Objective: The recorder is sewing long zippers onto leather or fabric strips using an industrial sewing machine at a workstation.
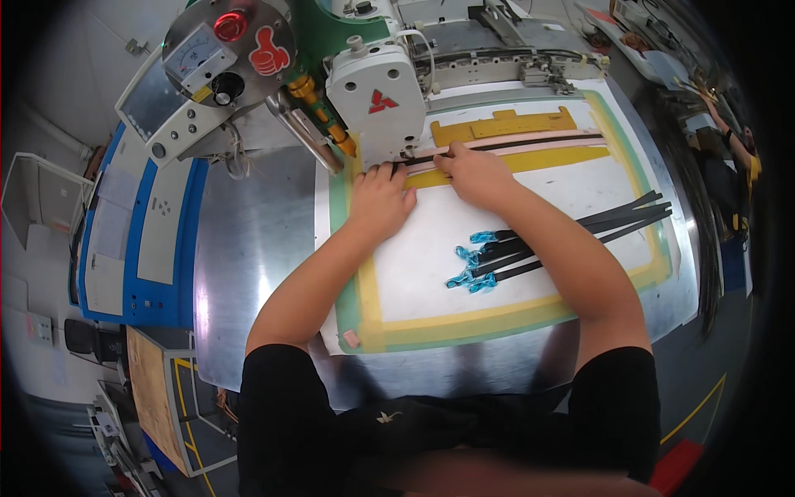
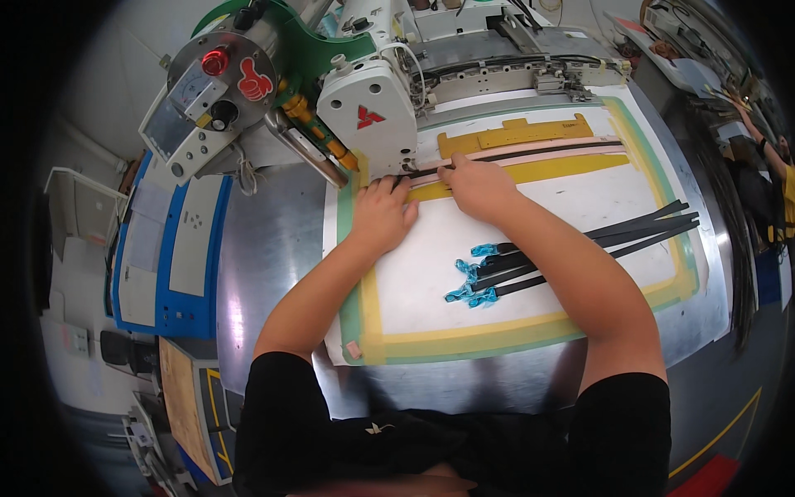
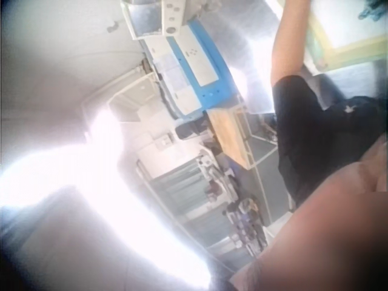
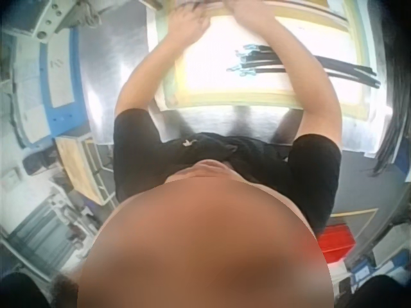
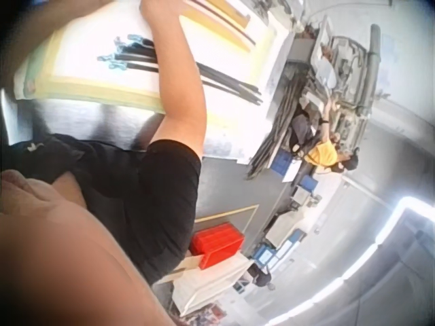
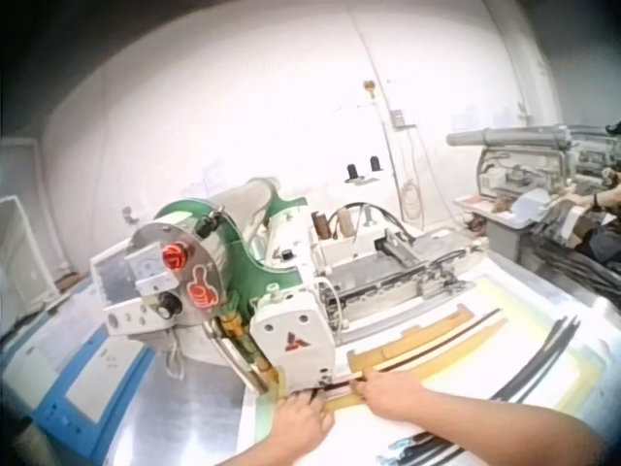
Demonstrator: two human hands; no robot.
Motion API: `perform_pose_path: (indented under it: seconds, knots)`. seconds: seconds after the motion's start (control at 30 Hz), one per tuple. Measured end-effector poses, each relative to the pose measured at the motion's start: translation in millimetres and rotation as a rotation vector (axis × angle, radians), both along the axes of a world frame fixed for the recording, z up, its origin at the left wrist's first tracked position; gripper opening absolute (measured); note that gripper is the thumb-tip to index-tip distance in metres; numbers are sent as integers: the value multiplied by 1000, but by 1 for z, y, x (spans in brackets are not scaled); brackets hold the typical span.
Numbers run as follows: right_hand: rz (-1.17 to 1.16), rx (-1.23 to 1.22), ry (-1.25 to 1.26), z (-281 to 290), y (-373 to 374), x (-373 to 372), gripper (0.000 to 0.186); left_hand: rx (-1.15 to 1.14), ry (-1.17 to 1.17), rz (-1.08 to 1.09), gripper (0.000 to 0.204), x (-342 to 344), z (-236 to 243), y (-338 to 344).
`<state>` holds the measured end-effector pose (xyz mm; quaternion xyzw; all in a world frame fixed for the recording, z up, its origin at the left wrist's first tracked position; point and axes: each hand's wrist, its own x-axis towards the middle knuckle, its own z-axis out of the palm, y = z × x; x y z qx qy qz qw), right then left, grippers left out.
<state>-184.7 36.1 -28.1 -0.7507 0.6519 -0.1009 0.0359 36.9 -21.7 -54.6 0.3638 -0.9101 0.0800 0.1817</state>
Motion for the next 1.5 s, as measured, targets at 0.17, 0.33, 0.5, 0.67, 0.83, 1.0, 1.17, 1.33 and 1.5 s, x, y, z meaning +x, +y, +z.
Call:
perform_pose_path:
  seconds: [0.17, 0.33, 0.5, 0.67, 0.83, 1.0, 1.17, 1.33, 1.5]
  knots:
    - [9, 8, 20, 3, 0, 4, 41, -31, 60, -22, 45, -2, -6, 0]
    - [39, 9, 28, 2, 1, 0, 40, 14, 47, 31, 48, -21, 6, 15]
    - [-27, 30, 6, 11, 4, -15, 36, 88, -32, 108, 52, -34, 10, 18]
    - [-89, 44, 54, 17, 11, -38, 34, 118, -30, 141, 54, -33, 12, 23]
    - [-103, 12, 42, 15, 13, -36, 34, 128, -43, 177, 57, -41, 19, 28]
    - [-58, -17, 63, 14, 11, -36, 35, 209, -77, 164, 55, -54, 15, 25]
    - [-43, -18, 59, 13, 11, -37, 35, 157, -49, 200, 56, -61, 21, 34]
    - [-3, -38, 44, 13, 14, -41, 34, 216, -81, 210, 57, -67, 17, 29]
    - [-24, -44, 39, 12, 20, -61, 33, 207, -1, 188, 56, -74, 16, 35]
